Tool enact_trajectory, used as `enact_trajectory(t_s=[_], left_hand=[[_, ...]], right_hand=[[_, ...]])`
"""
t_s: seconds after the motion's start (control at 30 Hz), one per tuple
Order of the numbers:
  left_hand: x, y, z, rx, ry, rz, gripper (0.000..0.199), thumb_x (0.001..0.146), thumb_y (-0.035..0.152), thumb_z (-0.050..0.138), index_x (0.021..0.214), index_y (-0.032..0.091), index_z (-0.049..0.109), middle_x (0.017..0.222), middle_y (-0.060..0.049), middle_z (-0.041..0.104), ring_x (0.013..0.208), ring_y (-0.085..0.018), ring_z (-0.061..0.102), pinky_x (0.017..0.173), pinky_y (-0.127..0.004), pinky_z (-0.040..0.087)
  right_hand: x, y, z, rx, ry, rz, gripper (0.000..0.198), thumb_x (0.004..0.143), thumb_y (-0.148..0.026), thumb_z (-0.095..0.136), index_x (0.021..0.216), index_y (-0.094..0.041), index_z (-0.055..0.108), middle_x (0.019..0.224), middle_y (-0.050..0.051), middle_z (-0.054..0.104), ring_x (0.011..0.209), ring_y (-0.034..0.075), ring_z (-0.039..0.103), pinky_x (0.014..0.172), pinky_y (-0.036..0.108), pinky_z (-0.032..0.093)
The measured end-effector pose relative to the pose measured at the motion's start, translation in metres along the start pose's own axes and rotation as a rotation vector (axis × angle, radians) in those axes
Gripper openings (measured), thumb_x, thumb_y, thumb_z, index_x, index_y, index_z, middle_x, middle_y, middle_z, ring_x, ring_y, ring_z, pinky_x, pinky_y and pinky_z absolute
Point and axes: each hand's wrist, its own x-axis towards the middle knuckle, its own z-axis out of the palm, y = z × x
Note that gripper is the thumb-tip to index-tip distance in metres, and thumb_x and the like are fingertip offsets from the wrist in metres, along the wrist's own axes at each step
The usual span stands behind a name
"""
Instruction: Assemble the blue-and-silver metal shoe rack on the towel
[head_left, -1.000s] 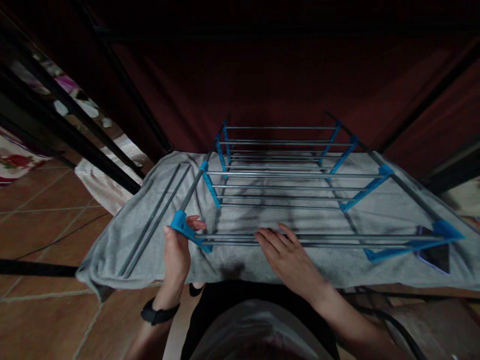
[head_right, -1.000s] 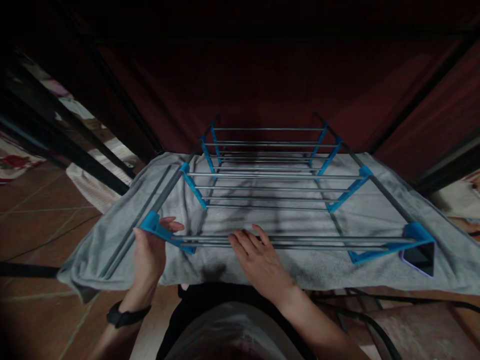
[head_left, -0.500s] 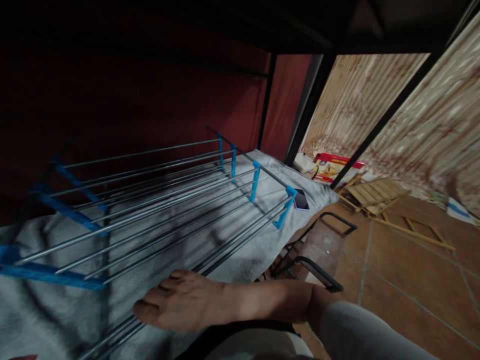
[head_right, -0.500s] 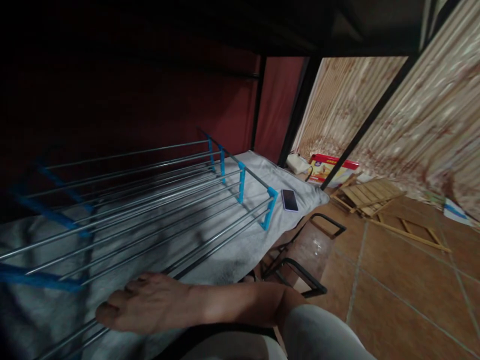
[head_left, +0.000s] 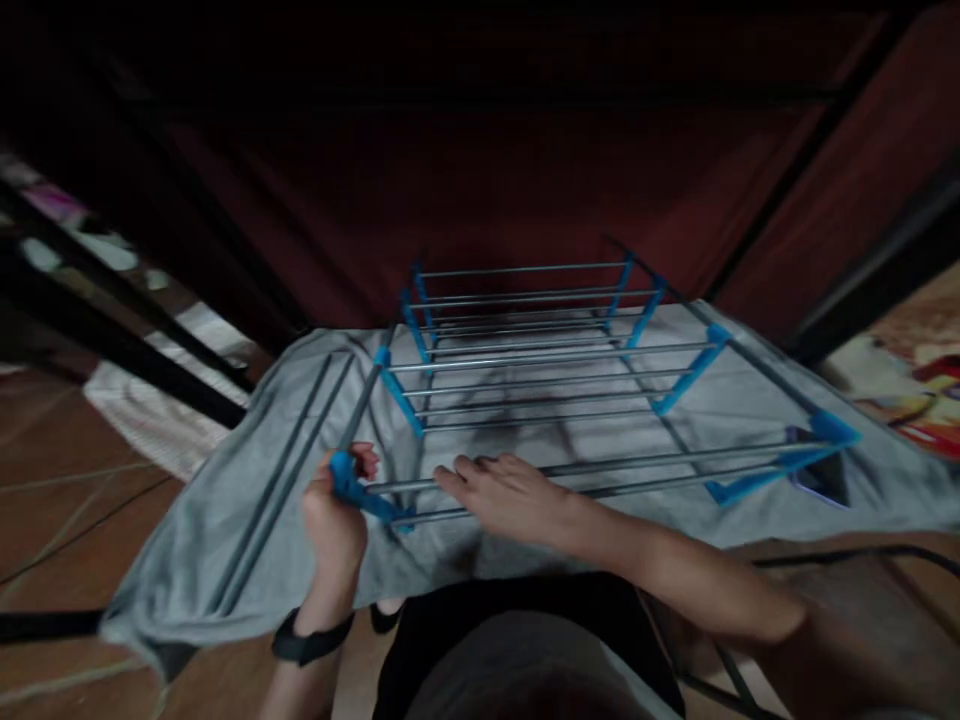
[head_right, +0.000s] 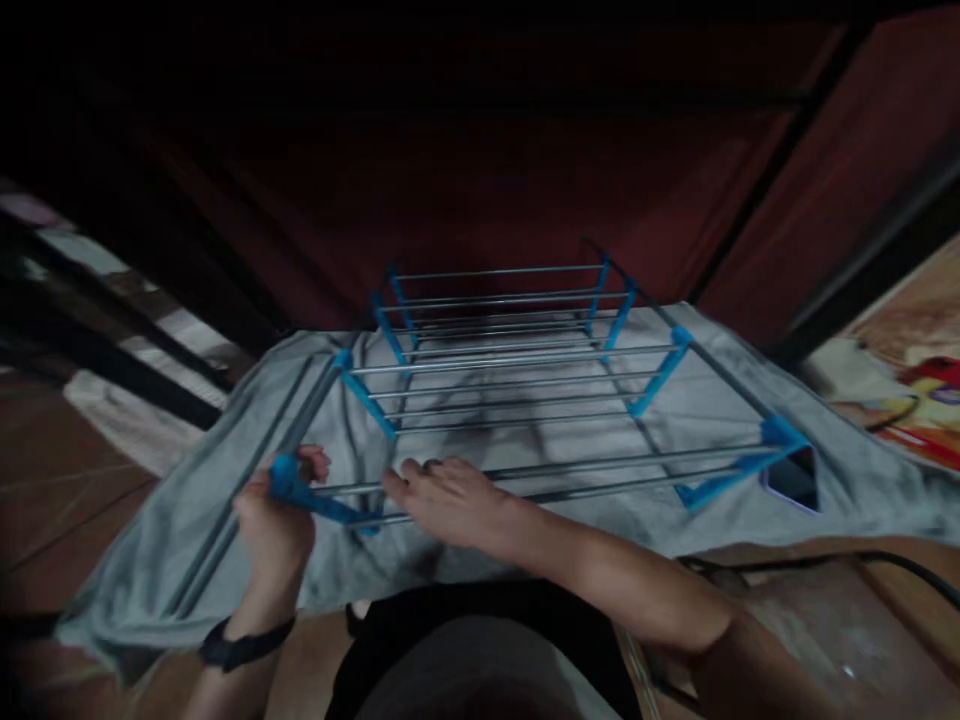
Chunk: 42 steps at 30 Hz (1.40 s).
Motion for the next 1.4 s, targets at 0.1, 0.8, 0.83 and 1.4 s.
enact_trajectory(t_s=[0.1, 0.8, 0.83, 1.4], left_hand=[[-0.006, 0.003, 0.006, -0.024, -0.012, -0.048, 0.038, 0.08, 0.047, 0.043, 0.082, 0.016, 0.067, 0.071, -0.005, 0.064, 0.061, -0.017, 0.056, 0.053, -0.028, 0.045], [-0.031, 0.014, 0.026, -0.135, 0.013, -0.102, 0.04, 0.085, 0.045, 0.043, 0.09, 0.015, 0.068, 0.065, 0.001, 0.051, 0.05, -0.011, 0.038, 0.046, -0.024, 0.032], [-0.031, 0.015, 0.027, -0.145, 0.013, -0.106, 0.04, 0.085, 0.045, 0.044, 0.09, 0.014, 0.068, 0.064, 0.0, 0.051, 0.05, -0.011, 0.038, 0.046, -0.024, 0.032], [-0.035, 0.011, 0.027, -0.062, -0.011, -0.086, 0.055, 0.094, 0.06, 0.036, 0.087, 0.016, 0.068, 0.06, 0.002, 0.046, 0.048, -0.011, 0.037, 0.046, -0.024, 0.03]], right_hand=[[0.003, -0.001, -0.007, -0.001, 0.022, 0.008, 0.041, 0.097, -0.012, 0.04, 0.137, -0.018, 0.045, 0.117, 0.01, 0.065, 0.078, 0.018, 0.068, 0.062, 0.032, 0.052], [-0.007, -0.002, -0.01, -0.068, 0.086, 0.012, 0.048, 0.093, -0.008, 0.043, 0.14, -0.018, 0.046, 0.124, 0.009, 0.064, 0.085, 0.015, 0.066, 0.065, 0.029, 0.052], [-0.007, -0.002, -0.01, -0.064, 0.088, 0.015, 0.049, 0.093, -0.008, 0.043, 0.141, -0.019, 0.045, 0.125, 0.01, 0.064, 0.086, 0.015, 0.066, 0.066, 0.029, 0.052], [-0.007, 0.002, -0.009, 0.002, 0.029, 0.011, 0.046, 0.097, -0.013, 0.042, 0.141, -0.019, 0.049, 0.128, 0.011, 0.064, 0.079, 0.017, 0.069, 0.068, 0.032, 0.053]])
